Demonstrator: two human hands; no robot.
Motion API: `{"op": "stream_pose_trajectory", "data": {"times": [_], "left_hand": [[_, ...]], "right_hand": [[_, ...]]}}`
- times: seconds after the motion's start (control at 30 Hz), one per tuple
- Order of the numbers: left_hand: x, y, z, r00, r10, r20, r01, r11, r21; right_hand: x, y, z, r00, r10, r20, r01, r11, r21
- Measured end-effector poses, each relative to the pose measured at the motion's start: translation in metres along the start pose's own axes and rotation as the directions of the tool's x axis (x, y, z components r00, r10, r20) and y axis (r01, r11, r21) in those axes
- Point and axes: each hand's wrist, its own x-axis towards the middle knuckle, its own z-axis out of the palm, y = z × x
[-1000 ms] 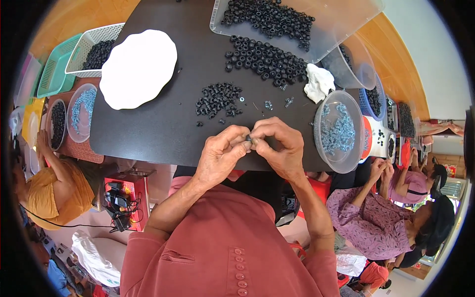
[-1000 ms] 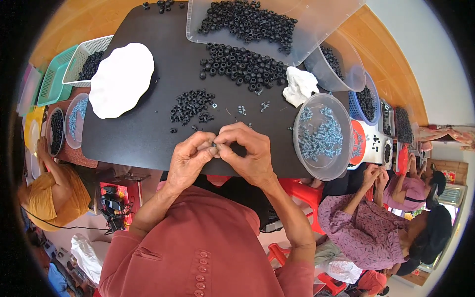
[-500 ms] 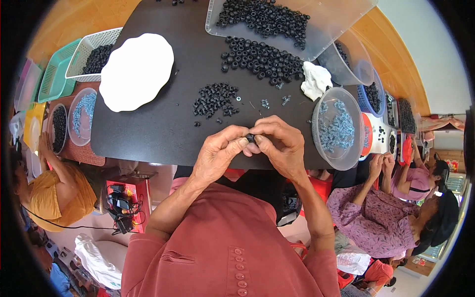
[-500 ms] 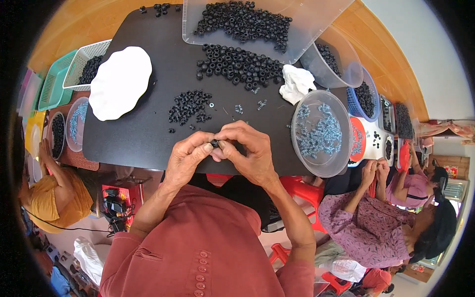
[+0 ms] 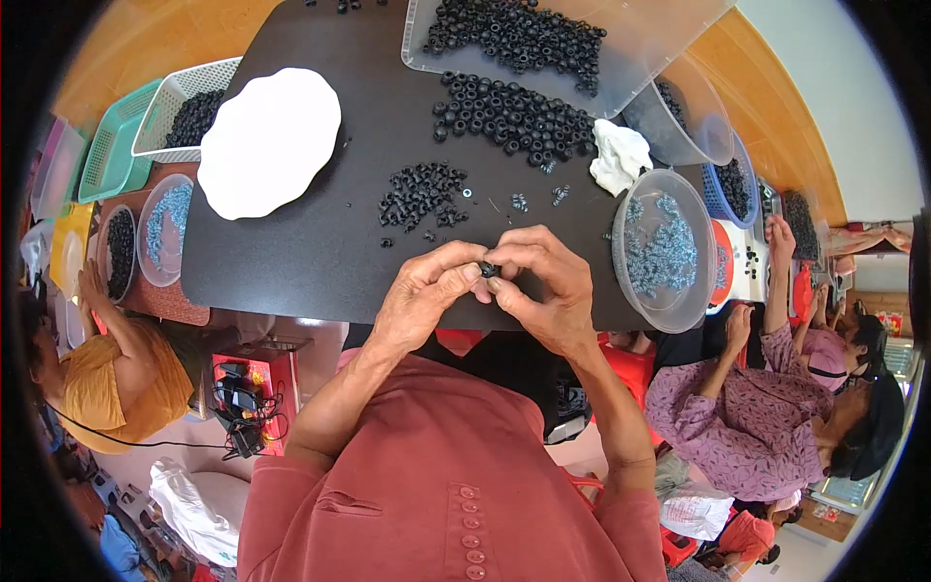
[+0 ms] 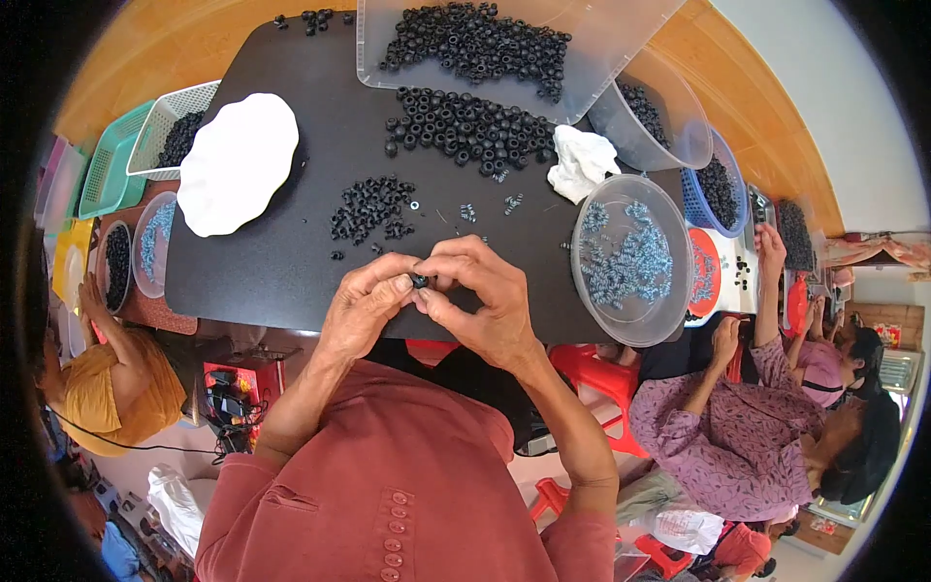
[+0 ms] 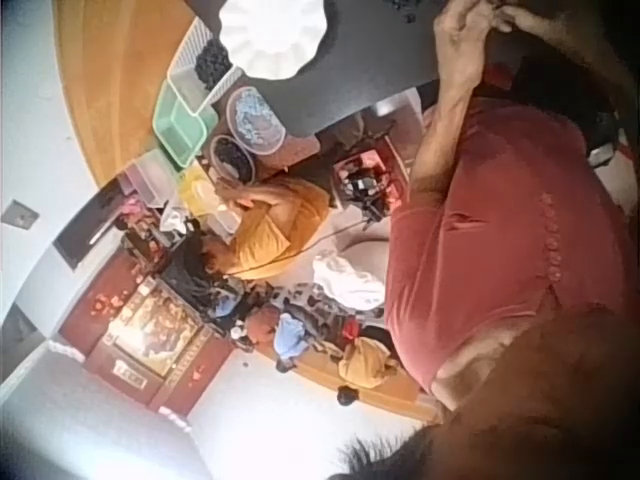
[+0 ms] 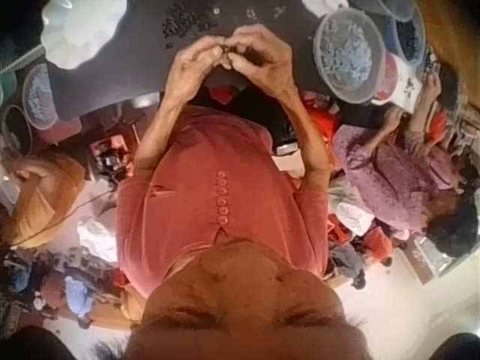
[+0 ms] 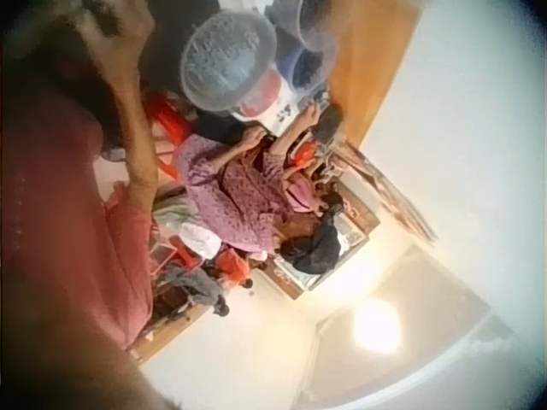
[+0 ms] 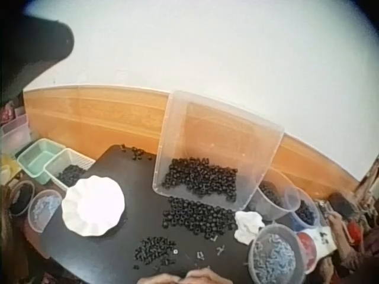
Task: The person assembles small components by picking inserts and black rubber pieces from the table and pressing the inserts into the rubber pieces by hand.
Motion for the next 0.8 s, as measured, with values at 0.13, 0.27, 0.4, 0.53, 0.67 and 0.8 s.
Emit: {"op": "stream_pose_trajectory", "data": {"times": [0.13,0.27,0.4,0.53,0.67,0.8], "left_hand": [[0.0,0.005,0.004,1.0,0.019,0.0,-0.019,0.996,0.085],[0.0,0.007,0.004,0.999,0.02,-0.034,-0.012,0.979,0.202],[-0.001,0.005,0.002,0.998,0.024,-0.054,-0.011,0.973,0.231],[0.0,0.0,0.0,0.997,0.054,-0.059,-0.044,0.984,0.172],[-0.001,0.001,0.002,0.998,0.04,-0.047,-0.035,0.993,0.112],[-0.002,0.001,0.004,0.997,0.074,-0.034,-0.071,0.994,0.082]], "right_hand": [[-0.002,-0.001,0.003,0.997,-0.053,-0.051,0.048,0.995,-0.086],[-0.003,0.0,0.006,0.995,-0.076,-0.068,0.067,0.99,-0.125],[-0.004,-0.003,0.009,0.993,-0.075,-0.086,0.062,0.987,-0.148],[-0.006,-0.003,0.014,0.993,-0.064,-0.104,0.048,0.988,-0.149],[-0.006,-0.004,0.014,0.992,-0.046,-0.114,0.029,0.988,-0.15],[-0.008,-0.003,0.013,0.992,-0.079,-0.095,0.064,0.986,-0.156]]}}
